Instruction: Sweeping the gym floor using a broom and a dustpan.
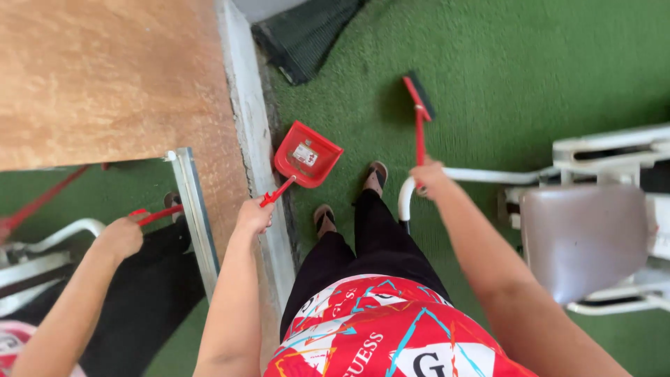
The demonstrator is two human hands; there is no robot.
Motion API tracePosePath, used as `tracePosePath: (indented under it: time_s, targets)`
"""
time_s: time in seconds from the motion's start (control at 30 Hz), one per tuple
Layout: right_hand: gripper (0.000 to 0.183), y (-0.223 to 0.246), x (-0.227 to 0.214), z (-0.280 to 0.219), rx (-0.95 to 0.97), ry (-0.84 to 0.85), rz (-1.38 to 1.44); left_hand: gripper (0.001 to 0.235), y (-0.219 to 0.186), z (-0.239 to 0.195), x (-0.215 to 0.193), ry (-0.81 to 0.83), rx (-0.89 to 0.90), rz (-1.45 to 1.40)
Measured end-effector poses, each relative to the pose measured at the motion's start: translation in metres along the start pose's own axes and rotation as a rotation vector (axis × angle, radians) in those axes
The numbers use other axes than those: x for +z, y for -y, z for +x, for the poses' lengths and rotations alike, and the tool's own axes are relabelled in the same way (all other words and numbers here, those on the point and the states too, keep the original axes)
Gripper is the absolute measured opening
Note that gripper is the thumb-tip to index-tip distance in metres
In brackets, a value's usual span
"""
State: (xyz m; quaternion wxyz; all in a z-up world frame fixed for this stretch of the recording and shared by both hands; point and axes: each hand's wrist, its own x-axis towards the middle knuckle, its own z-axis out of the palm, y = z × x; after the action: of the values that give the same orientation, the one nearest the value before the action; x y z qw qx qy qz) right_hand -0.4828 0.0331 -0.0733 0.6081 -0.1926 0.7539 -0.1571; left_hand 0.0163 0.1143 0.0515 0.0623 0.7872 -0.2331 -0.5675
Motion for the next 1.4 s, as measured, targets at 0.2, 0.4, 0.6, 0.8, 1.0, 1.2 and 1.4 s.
tracePosePath:
  time_s: [0.2,0.4,0.6,0.8,1.0,1.2,1.4]
  targets:
    - [0.085,-0.042,0.102,-0.202,0.006,0.219,-0.39,0.021,0.008,0.024,0.024,0.083,0.002,0.107]
    - [0.083,-0.055,0.099,-0.283,0.196,0.388,-0.188,0.012,-0.003,0.021,0.038,0.118,0.01,0.043]
    - [0.086,-0.078,0.058,-0.291,0.053,0.279,-0.091,0.013,0.002,0.018,0.032,0.187,0.003,0.003]
    - [0.072,-0.024,0.047,-0.225,0.048,0.056,-0.067,0.013,-0.011,-0.016,0.019,0.171,0.009,0.121]
    - [0.075,-0.08,0.08,-0.165,-0.059,-0.099,-0.178,0.011,0.009,-0.019,0.048,0.184,0.007,0.088]
    - [0.089,-0.133,0.118,-0.278,0.127,0.121,-0.261,0.011,0.007,-0.034,0.077,0.181,0.043,0.093]
    - [0.08,-0.158,0.027,-0.298,0.108,0.307,-0.308,0.016,0.009,-0.043,0.1,0.127,0.075,0.132]
